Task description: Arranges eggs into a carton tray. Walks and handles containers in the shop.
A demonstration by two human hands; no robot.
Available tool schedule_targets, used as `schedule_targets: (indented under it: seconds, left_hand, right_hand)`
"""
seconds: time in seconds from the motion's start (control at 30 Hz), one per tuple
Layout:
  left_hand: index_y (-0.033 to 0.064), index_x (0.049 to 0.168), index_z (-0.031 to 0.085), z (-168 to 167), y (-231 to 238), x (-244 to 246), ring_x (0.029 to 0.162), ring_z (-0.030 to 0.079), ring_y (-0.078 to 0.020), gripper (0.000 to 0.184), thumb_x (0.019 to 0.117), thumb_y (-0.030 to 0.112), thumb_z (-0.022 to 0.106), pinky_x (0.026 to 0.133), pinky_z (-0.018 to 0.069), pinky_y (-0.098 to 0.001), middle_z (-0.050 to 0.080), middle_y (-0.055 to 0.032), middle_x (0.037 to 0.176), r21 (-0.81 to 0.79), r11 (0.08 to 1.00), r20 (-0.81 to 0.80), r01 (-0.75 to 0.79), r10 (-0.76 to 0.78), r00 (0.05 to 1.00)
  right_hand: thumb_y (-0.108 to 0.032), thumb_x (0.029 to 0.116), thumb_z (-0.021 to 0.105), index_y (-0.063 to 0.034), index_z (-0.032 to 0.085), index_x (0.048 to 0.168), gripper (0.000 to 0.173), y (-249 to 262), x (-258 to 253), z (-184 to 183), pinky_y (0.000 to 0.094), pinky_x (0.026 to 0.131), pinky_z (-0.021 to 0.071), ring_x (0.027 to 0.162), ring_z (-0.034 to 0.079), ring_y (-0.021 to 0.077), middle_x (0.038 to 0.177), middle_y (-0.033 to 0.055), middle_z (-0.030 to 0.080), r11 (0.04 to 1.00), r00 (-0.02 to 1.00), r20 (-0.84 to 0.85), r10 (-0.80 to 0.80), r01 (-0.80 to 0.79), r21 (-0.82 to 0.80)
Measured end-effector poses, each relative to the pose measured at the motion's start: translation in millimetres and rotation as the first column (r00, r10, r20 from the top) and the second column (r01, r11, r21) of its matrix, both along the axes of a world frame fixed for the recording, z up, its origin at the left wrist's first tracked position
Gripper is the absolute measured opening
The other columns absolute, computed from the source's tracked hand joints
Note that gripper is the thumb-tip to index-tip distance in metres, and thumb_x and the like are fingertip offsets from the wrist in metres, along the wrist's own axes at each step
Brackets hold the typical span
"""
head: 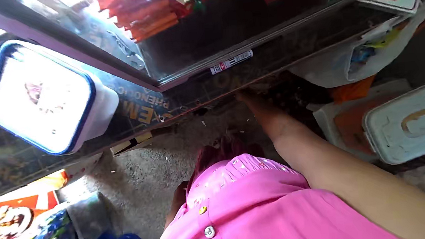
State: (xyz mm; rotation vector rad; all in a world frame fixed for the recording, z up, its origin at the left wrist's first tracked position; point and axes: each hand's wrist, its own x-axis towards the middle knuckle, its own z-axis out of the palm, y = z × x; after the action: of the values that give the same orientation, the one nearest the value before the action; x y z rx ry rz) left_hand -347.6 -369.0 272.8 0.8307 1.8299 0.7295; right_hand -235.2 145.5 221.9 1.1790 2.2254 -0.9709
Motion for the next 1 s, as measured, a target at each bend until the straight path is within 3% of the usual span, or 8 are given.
schedule_targets:
  seconds: [0.07, 0.2, 0.27, 0.37, 0.53, 0.63, 0.77, 1.0]
  left_hand:
    - [-0.0007, 0.133, 0.061, 10, 27, 8, 0.11, 0.069, -0.0348, 0.039, 0.0986, 0.016, 0.066, 0.099, 0.0534, -0.0506, 0.069, -0.0232, 0.121, -0.541, 0.833, 0.068, -0.117, 0.182, 0.981]
    - [0.0015, 0.137, 0.06, 29, 66, 10, 0.122, 0.063, -0.0358, 0.037, 0.1046, 0.019, 0.058, 0.108, 0.0457, -0.0543, 0.065, -0.0223, 0.131, -0.65, 0.75, -0.034, -0.121, 0.131, 0.991]
    - [-0.0039, 0.136, 0.059, 31, 70, 2, 0.117, 0.065, -0.0379, 0.037, 0.1058, 0.015, 0.051, 0.105, 0.0496, -0.0536, 0.066, -0.0259, 0.127, -0.406, 0.863, -0.292, -0.301, 0.19, 0.937]
    - [-0.0131, 0.127, 0.061, 66, 99, -17, 0.097, 0.07, -0.0381, 0.034, 0.1018, 0.008, 0.051, 0.091, 0.0562, -0.0507, 0.069, -0.0299, 0.108, 0.183, 0.844, -0.61, -0.505, 0.5, 0.614]
    - [-0.0108, 0.129, 0.058, 151, 139, -81, 0.095, 0.067, -0.024, 0.038, 0.1079, 0.019, 0.045, 0.089, 0.0562, -0.0397, 0.066, -0.024, 0.112, 0.67, 0.626, -0.542, -0.398, 0.78, 0.314]
    - [-0.0062, 0.147, 0.037, 195, 165, -120, 0.076, 0.064, -0.008, 0.052, 0.1103, 0.03, 0.037, 0.073, 0.0587, -0.0303, 0.062, -0.0053, 0.095, 0.722, 0.474, -0.272, -0.504, 0.864, 0.423]
    - [0.0062, 0.155, 0.03, 220, 184, -151, 0.062, 0.061, -0.0086, 0.058, 0.107, 0.031, 0.052, 0.06, 0.0565, -0.0276, 0.064, -0.0053, 0.092, 0.5, 0.49, 0.016, -0.714, 0.819, 0.574]
    - [0.0045, 0.156, 0.022, 188, 146, -120, 0.078, 0.068, -0.0071, 0.07, 0.1017, 0.032, 0.056, 0.064, 0.0608, -0.0286, 0.067, -0.0031, 0.111, 0.729, 0.484, 0.014, -0.485, 0.697, 0.717]
  right_hand:
    - [-0.01, 0.0969, 0.066, 0.0039, 0.051, 0.144, 0.051, -7, 20, 5, 0.0592, 0.113, 0.0389, 0.142, 0.043, 0.0444, 0.152, 0.0276, 0.046, 0.999, 0.998, 0.06, 0.036, -0.035, -0.029]
    - [-0.015, 0.0969, 0.071, 0.0051, 0.052, 0.144, 0.054, -42, 70, -8, 0.0636, 0.111, 0.0399, 0.134, 0.05, 0.0488, 0.145, 0.0319, 0.052, 0.961, 0.994, -0.021, 0.106, -0.108, -0.255]
    - [-0.021, 0.1012, 0.066, 0.0051, 0.052, 0.144, 0.052, -52, 75, 23, 0.0591, 0.113, 0.0381, 0.133, 0.052, 0.0456, 0.142, 0.0315, 0.054, 0.861, 0.966, -0.038, 0.256, -0.246, -0.446]
    - [-0.02, 0.1042, 0.061, 0.0016, 0.061, 0.136, 0.038, -64, 71, 103, 0.05, 0.113, 0.0423, 0.128, 0.059, 0.0343, 0.137, 0.0241, 0.061, 0.768, 0.928, -0.212, 0.306, -0.373, -0.521]
    - [-0.022, 0.1047, 0.055, -0.0017, 0.069, 0.121, 0.03, -92, 19, 214, 0.0315, 0.093, 0.0582, 0.101, 0.07, 0.0115, 0.112, 0.0081, 0.073, 0.815, 0.642, -0.765, 0.051, -0.469, -0.339]
    - [-0.018, 0.1056, 0.051, -0.0035, 0.04, 0.152, 0.05, -119, -42, 245, 0.0321, 0.075, 0.0637, 0.085, 0.074, 0.0139, 0.113, 0.0074, 0.074, 0.769, 0.542, -0.829, -0.139, -0.469, -0.435]
    - [-0.034, 0.1084, 0.049, -0.0144, 0.003, 0.165, 0.076, -155, -130, 260, 0.0363, 0.058, 0.0635, 0.073, 0.074, 0.0216, 0.112, 0.0129, 0.072, 0.777, 0.569, -0.723, -0.392, -0.216, -0.591]
    - [-0.025, 0.1074, 0.05, -0.0089, 0.03, 0.153, 0.053, -197, -147, 257, 0.0369, 0.06, 0.0647, 0.07, 0.073, 0.0222, 0.099, 0.0139, 0.07, 0.76, 0.37, -0.73, -0.575, -0.089, -0.644]
